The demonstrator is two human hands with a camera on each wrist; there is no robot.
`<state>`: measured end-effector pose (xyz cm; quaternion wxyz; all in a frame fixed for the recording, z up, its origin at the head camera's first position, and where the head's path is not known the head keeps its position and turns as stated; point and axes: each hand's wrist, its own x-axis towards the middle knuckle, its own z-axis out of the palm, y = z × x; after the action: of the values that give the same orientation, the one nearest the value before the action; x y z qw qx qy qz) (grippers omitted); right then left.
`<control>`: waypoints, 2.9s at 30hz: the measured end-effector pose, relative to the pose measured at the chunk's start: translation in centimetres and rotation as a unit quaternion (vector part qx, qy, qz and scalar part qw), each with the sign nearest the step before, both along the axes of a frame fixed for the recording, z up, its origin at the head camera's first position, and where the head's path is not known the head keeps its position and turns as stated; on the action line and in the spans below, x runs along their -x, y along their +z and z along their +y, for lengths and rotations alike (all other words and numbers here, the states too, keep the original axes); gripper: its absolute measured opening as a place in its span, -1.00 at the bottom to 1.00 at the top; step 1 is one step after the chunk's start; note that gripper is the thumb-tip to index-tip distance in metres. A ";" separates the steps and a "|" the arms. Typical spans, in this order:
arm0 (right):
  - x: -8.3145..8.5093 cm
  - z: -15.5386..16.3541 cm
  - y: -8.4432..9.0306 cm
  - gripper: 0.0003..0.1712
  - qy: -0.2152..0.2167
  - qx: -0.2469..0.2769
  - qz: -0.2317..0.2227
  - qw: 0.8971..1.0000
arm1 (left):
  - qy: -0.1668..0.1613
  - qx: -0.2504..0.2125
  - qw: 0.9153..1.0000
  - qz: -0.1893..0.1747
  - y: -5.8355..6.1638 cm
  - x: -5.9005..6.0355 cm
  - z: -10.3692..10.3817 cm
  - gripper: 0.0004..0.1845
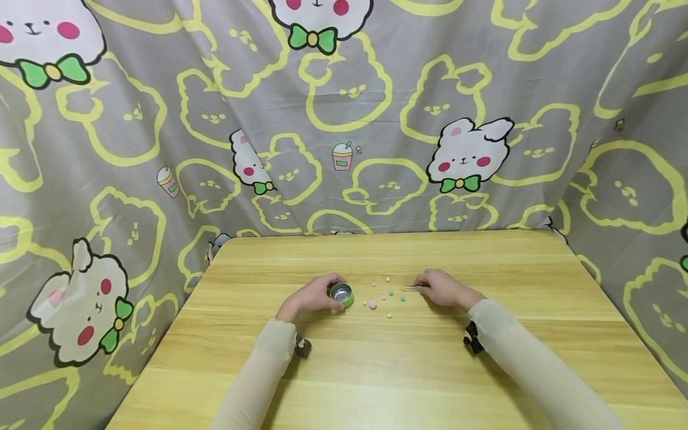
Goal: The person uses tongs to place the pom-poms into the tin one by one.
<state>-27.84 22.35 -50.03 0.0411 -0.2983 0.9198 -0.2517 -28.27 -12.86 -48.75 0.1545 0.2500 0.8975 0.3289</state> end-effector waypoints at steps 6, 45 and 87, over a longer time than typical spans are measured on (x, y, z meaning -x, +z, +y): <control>0.0 0.1 0.2 -0.83 -0.003 0.007 -0.008 1.000 | 0.001 0.000 1.000 0.000 0.0 0.0 0.0 -0.42; -2.9 3.1 0.5 -0.84 0.024 -0.011 -0.009 1.000 | 0.006 0.002 1.000 -0.010 -0.2 0.2 0.0 -0.44; -0.4 -1.1 0.8 -0.80 0.047 0.030 0.032 0.998 | 0.006 0.007 1.000 -0.006 -0.1 0.2 0.1 -0.43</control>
<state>-27.44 21.29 -49.19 0.0150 -0.3499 0.8978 -0.2671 -28.48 -12.81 -48.83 0.1600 0.2418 0.9001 0.3251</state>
